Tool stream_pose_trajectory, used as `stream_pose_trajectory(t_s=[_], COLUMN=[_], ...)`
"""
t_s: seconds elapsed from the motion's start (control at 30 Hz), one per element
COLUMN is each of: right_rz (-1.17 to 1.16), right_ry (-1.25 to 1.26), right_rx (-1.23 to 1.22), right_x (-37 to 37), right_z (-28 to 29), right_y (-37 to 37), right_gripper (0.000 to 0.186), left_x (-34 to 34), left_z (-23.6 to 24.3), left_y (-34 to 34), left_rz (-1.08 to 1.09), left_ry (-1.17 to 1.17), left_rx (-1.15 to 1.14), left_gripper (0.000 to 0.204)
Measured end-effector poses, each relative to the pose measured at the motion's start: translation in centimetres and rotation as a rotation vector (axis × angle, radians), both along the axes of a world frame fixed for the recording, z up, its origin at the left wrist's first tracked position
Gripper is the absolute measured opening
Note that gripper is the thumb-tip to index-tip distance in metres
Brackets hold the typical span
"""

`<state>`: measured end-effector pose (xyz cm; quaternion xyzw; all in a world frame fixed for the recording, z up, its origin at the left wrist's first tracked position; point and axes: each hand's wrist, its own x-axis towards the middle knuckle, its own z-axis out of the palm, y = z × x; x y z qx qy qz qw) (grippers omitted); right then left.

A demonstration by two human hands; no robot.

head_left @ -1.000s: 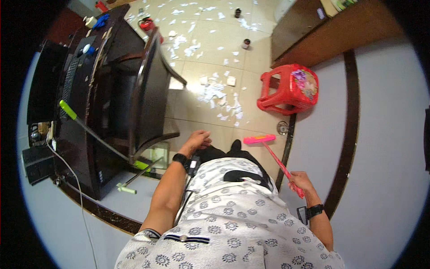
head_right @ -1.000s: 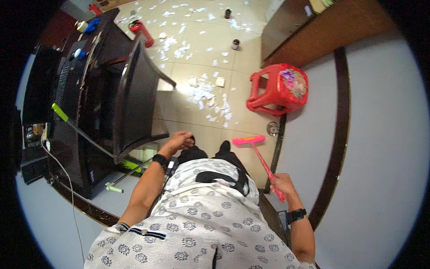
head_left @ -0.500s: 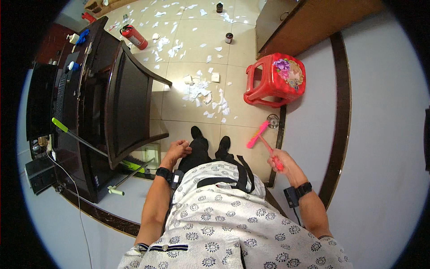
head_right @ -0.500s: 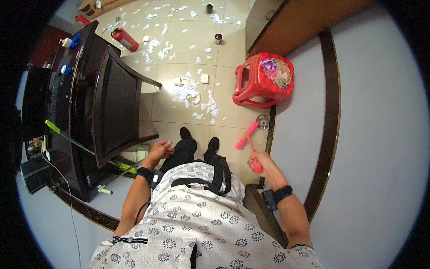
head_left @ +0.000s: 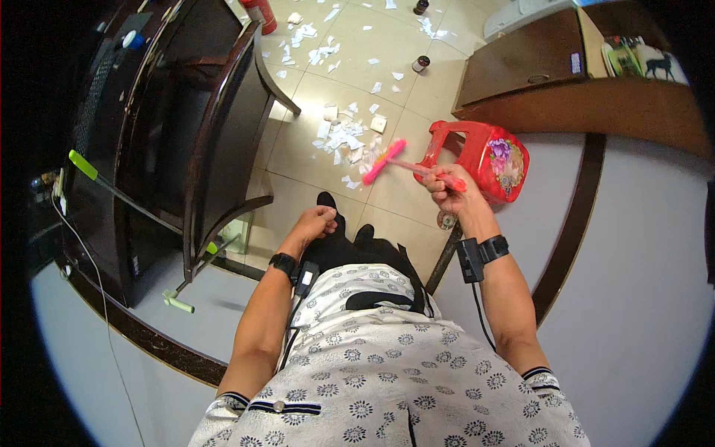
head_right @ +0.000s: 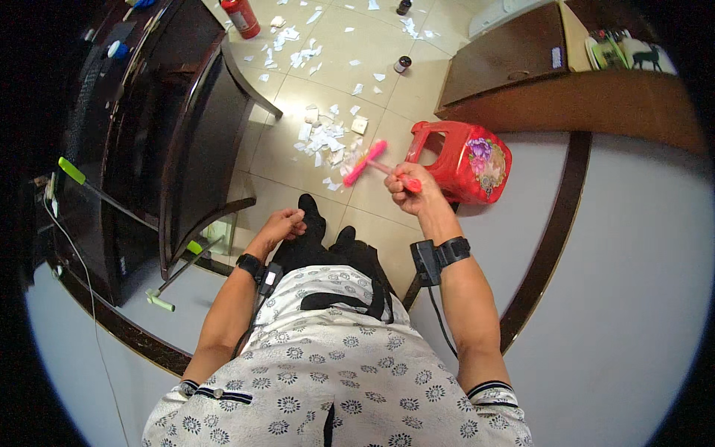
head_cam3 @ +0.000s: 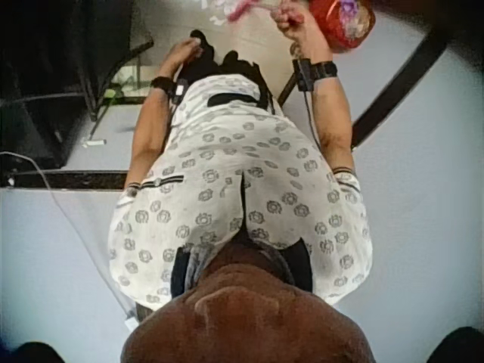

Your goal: The person sweeps scattered paper debris on a tiled floor using a pink broom and a green dustpan. They gather the debris into piles and sweep it into the dustpan, then empty the dustpan into a nearby trash bin. The person repeats this process to clean the floor area.

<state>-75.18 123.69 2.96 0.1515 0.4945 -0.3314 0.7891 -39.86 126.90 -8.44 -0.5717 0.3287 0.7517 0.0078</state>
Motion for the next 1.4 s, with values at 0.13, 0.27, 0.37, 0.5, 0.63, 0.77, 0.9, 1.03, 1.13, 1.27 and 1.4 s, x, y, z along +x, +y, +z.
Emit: stream_pose_trajectory(t_s=[0.13,0.27,0.37,0.5,0.63,0.77,0.9,1.03,1.13,1.27,1.4], right_rz=[0.15,0.406,0.61,0.856,1.176,1.309,1.241,1.056,1.1,1.229,1.372], right_ry=[0.134,0.384,0.497,0.386,0.255,0.077,-0.073,-0.233,-0.273,-0.217,-0.068], right_rx=[-0.035,-0.114,-0.192,-0.254,-0.467,-0.588,-0.482,-0.049,0.027,-0.01,-0.044], right_x=[-0.5,1.5,2.2,0.2,-2.9,-4.7,-5.2,-7.5,-8.7,-9.7,-10.7], right_z=[2.1,8.8,12.8,14.2,13.4,9.4,7.7,5.5,4.6,-1.4,-1.0], right_y=[-0.9,0.0,0.8,1.1,-0.9,-1.9,-1.6,-0.5,-1.9,-3.2,-7.7], right_gripper=[0.014,0.04,0.071,0.08,0.077,0.082,0.08,0.086,0.057,0.024,0.017], left_x=[-2.1,-5.6,-9.1,-14.4,-19.3,-21.8,-24.0,-26.3,-28.2,-31.8,-35.0], left_z=[-0.8,-0.2,1.8,2.3,2.8,1.1,-0.7,-2.6,-4.1,-6.2,-4.0], left_y=[-1.3,-2.5,-3.4,-3.3,-2.1,0.8,3.1,5.1,5.9,5.3,0.5], left_rz=[-0.05,-0.073,-0.063,0.069,0.413,0.926,1.191,1.379,1.452,1.472,1.449], left_ry=[0.07,0.146,0.213,0.274,0.416,0.19,-0.033,-0.119,-0.112,0.001,0.17], left_rx=[0.014,0.051,0.098,0.257,0.382,0.258,0.242,0.293,0.353,0.427,0.451], left_gripper=[0.036,0.038,0.044,0.052,0.056,0.039,0.026,0.022,0.022,0.019,0.007])
